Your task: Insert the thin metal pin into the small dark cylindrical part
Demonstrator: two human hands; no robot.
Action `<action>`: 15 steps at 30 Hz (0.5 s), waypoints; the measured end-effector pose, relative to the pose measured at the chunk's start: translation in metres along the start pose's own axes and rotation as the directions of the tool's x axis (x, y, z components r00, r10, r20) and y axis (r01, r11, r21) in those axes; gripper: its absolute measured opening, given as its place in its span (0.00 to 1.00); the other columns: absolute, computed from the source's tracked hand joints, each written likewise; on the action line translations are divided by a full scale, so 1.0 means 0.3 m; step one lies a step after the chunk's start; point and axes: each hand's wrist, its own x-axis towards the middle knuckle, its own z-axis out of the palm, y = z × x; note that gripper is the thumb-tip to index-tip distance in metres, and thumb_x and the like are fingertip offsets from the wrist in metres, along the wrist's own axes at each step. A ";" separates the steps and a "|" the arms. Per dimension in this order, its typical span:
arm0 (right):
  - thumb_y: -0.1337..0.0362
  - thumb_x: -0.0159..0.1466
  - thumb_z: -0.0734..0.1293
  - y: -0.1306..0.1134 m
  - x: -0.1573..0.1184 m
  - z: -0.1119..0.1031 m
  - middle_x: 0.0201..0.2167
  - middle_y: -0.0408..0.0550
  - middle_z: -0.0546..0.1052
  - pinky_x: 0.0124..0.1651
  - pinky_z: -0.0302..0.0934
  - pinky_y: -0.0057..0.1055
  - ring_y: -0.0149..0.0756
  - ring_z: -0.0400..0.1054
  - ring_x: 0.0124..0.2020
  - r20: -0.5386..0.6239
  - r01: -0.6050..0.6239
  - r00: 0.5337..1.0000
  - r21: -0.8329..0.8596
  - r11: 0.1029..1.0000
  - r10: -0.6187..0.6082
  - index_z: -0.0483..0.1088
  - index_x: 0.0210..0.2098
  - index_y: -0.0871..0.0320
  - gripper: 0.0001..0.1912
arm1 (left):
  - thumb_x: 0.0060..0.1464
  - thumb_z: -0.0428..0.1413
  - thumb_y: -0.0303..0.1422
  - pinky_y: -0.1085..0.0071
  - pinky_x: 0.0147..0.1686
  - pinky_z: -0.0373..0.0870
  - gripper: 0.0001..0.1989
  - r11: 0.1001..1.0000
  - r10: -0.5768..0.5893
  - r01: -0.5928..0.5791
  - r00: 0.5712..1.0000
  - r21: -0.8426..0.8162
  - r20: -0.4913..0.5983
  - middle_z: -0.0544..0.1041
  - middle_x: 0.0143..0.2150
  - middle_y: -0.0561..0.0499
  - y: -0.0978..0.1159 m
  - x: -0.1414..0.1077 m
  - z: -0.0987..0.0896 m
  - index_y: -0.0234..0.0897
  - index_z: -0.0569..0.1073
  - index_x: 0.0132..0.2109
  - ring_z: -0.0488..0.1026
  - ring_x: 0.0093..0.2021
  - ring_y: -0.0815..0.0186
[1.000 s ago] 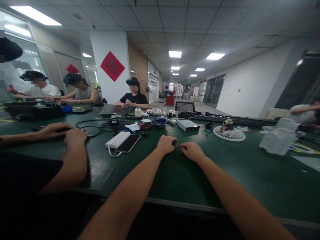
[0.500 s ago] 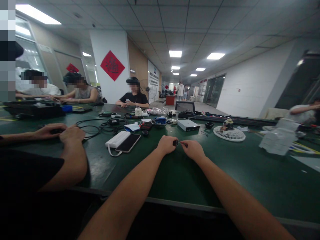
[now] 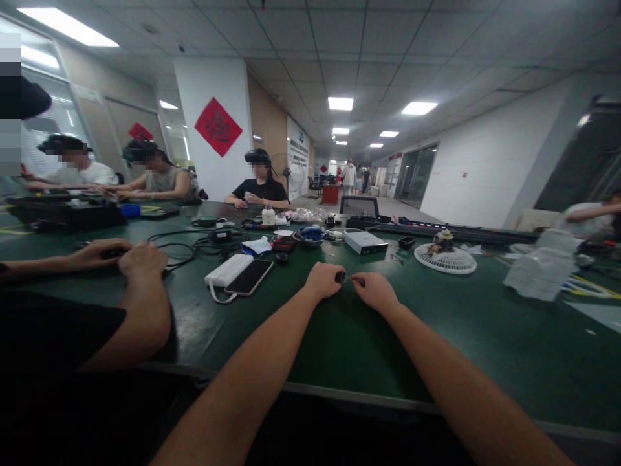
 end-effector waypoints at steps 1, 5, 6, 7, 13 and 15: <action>0.56 0.69 0.60 0.003 0.001 0.001 0.44 0.48 0.83 0.48 0.65 0.31 0.41 0.77 0.44 0.002 0.001 1.000 0.003 1.000 -0.001 0.76 0.54 0.49 0.19 | 0.54 0.56 0.34 0.63 0.52 0.68 0.15 1.000 0.002 -0.002 1.000 0.000 0.001 0.83 0.45 0.50 0.000 0.001 0.001 0.46 0.78 0.49 0.77 0.50 0.58; 0.56 0.69 0.60 0.017 0.007 0.008 0.44 0.47 0.83 0.48 0.64 0.32 0.41 0.76 0.44 0.011 0.010 1.000 0.013 1.000 -0.010 0.76 0.54 0.50 0.19 | 0.53 0.57 0.33 0.63 0.52 0.67 0.16 1.000 0.011 -0.011 1.000 -0.002 0.002 0.83 0.46 0.49 -0.003 0.006 0.010 0.46 0.78 0.50 0.77 0.49 0.57; 0.56 0.69 0.60 0.020 0.008 0.009 0.43 0.47 0.83 0.48 0.64 0.32 0.41 0.76 0.44 0.014 0.013 1.000 0.015 1.000 -0.013 0.76 0.54 0.50 0.19 | 0.53 0.57 0.33 0.62 0.51 0.67 0.17 1.000 0.014 -0.014 1.000 -0.002 0.003 0.83 0.46 0.50 -0.004 0.007 0.013 0.46 0.78 0.50 0.77 0.49 0.57; 0.56 0.69 0.60 0.023 0.009 0.011 0.43 0.47 0.83 0.47 0.64 0.32 0.41 0.76 0.43 0.017 0.017 1.000 0.017 1.000 -0.017 0.76 0.55 0.50 0.20 | 0.53 0.57 0.33 0.62 0.51 0.67 0.17 1.000 0.017 -0.017 1.000 -0.003 0.004 0.83 0.46 0.50 -0.005 0.008 0.016 0.46 0.78 0.50 0.77 0.49 0.57; 0.56 0.69 0.60 0.029 0.009 0.015 0.41 0.47 0.83 0.45 0.64 0.31 0.40 0.76 0.41 0.019 0.035 0.999 0.023 0.999 -0.036 0.76 0.54 0.51 0.20 | 0.52 0.56 0.33 0.61 0.50 0.67 0.16 1.000 0.027 -0.027 1.000 -0.002 -0.002 0.83 0.45 0.50 -0.010 0.012 0.025 0.46 0.78 0.49 0.78 0.48 0.56; 0.56 0.69 0.60 0.029 0.009 0.014 0.41 0.47 0.83 0.44 0.64 0.31 0.40 0.76 0.41 0.016 0.041 0.999 0.024 0.999 -0.042 0.76 0.54 0.51 0.20 | 0.52 0.56 0.33 0.60 0.49 0.67 0.16 1.000 0.029 -0.029 1.000 -0.001 -0.006 0.83 0.45 0.50 -0.011 0.012 0.025 0.46 0.78 0.49 0.78 0.48 0.56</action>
